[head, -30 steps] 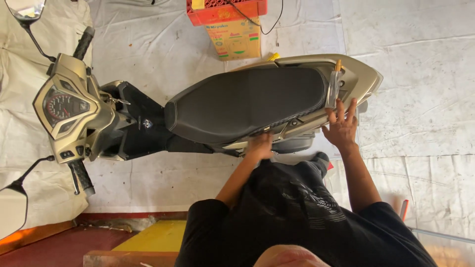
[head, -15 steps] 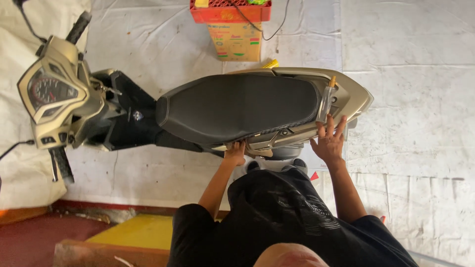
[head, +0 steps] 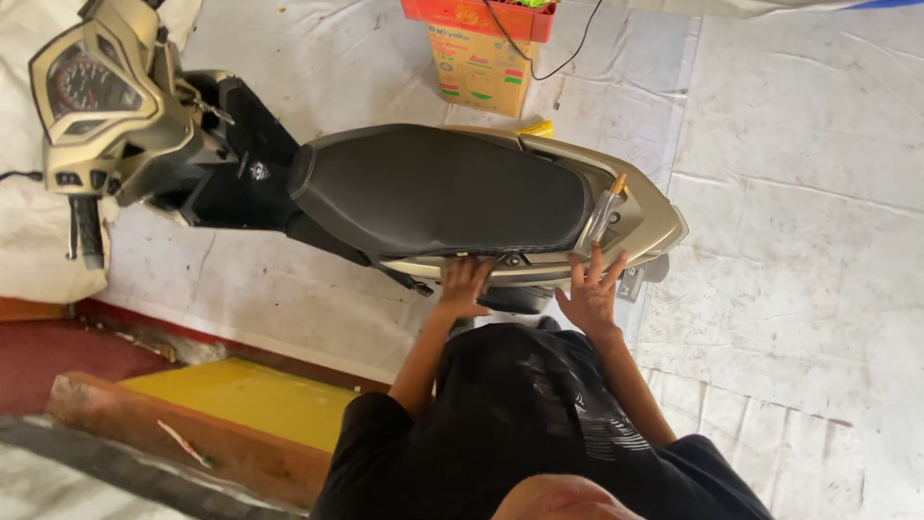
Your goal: The person adjusts the seat of a beige motorcycle, pressing down on the edges and sides to ensure it is properly aligned and secured. The camera angle shifts frequently, showing the person's torso and the surrounding garage environment.
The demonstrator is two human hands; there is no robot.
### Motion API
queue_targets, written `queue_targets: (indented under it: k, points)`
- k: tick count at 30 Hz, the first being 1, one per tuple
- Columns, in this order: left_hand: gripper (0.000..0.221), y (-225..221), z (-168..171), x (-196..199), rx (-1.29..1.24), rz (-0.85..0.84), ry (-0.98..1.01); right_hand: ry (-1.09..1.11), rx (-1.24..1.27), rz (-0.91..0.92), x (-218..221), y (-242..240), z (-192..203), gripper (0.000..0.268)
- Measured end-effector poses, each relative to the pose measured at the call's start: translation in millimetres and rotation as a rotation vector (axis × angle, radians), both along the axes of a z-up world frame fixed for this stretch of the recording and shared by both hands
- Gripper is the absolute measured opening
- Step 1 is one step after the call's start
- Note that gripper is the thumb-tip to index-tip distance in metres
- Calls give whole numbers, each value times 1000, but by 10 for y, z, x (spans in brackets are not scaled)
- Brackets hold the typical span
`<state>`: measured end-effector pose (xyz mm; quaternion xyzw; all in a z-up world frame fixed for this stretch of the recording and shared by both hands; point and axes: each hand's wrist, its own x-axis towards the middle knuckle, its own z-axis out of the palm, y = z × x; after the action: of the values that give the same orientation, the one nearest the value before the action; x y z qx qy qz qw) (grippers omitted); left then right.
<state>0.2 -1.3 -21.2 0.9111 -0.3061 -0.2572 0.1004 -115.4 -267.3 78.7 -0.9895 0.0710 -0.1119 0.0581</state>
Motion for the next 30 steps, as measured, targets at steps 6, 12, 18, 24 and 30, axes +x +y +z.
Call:
queue_targets:
  k: [6, 12, 18, 24, 30]
  points:
    - [112, 595, 72, 36, -57, 481, 184, 11, 183, 155, -105, -145, 185, 81]
    - [95, 59, 31, -143, -103, 284, -184, 97, 248, 219, -174, -230, 276, 84]
    - [86, -668, 35, -488, -397, 391, -341, 313, 274, 222, -78, -306, 199, 87]
    - [97, -230, 9, -352, -281, 547, -297, 432, 256, 252, -56, -325, 216, 95]
    - [76, 50, -254, -91, -108, 689, -265, 430, 136, 321, -88, -427, 79, 103]
